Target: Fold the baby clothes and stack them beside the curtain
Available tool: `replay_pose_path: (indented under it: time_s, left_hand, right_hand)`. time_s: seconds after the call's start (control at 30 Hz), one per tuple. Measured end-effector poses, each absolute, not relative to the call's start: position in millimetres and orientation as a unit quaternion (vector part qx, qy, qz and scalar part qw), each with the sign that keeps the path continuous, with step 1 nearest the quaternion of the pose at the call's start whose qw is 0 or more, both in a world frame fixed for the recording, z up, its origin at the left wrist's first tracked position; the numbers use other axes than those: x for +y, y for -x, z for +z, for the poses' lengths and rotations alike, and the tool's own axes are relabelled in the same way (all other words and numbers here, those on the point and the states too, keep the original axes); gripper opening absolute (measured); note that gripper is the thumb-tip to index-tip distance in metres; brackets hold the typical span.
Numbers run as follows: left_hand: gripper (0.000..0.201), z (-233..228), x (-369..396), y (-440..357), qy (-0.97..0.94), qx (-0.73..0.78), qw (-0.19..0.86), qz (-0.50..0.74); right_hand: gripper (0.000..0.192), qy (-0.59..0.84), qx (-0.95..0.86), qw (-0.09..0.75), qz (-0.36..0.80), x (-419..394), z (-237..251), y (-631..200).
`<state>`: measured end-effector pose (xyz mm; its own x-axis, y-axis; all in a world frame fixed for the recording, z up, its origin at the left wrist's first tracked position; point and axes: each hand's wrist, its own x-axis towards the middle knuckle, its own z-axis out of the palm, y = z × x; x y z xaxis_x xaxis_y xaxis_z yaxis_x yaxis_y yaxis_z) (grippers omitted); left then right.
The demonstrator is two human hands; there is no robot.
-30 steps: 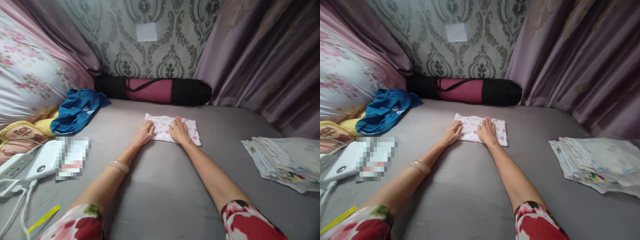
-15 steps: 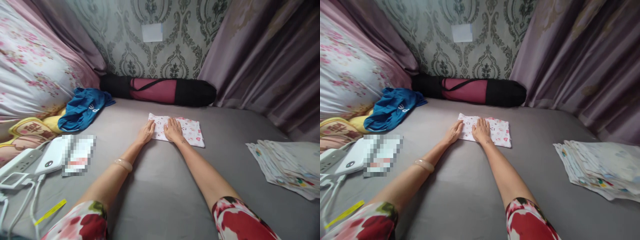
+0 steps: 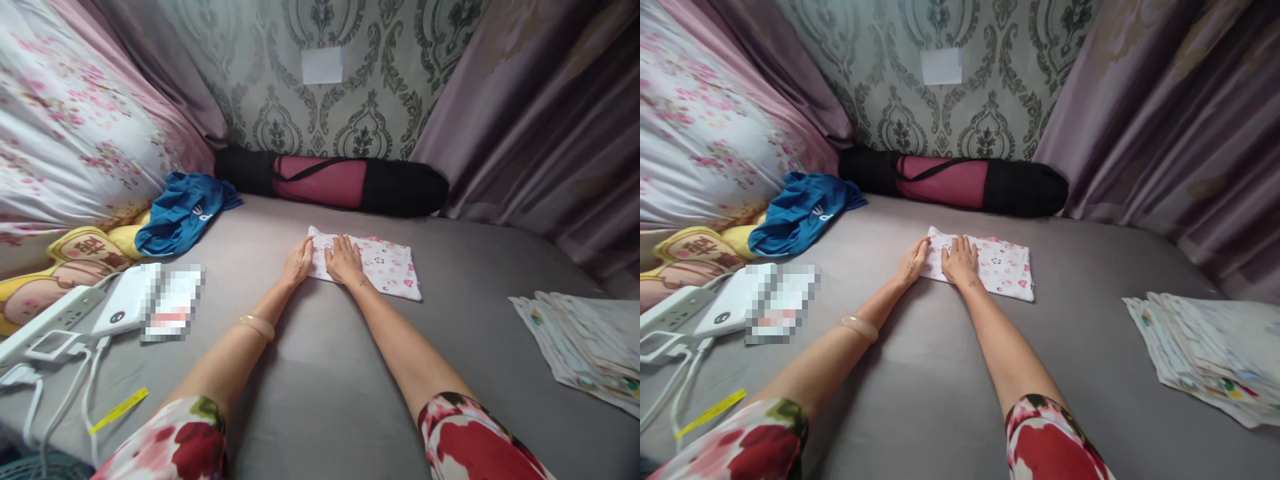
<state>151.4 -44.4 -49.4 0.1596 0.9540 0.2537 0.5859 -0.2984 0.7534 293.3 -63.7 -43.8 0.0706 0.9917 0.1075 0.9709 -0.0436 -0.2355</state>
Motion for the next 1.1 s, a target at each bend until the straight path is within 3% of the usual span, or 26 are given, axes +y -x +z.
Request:
replay_pose_path:
  time_s: [0.6, 0.83, 0.97, 1.1]
  left_hand:
    - [0.055, -43, -45, -148, -0.642, 0.561, 0.3, 0.429]
    - [0.055, -44, -45, -147, -0.587, 0.556, 0.322, 0.492]
    - [0.054, -45, -44, -148, -0.587, 0.552, 0.327, 0.493]
    - [0.055, -46, -43, -147, -0.595, 0.556, 0.322, 0.482]
  right_hand:
    - [0.059, 0.687, -0.716, 0.116, 0.034, -46, -27, -252]
    - [0.057, 0.631, -0.774, 0.028, 0.043, -41, -32, -231]
    - [0.056, 0.631, -0.773, 0.054, 0.05, -41, -36, -232]
    - [0.057, 0.627, -0.761, 0.134, 0.101, -44, -33, -237]
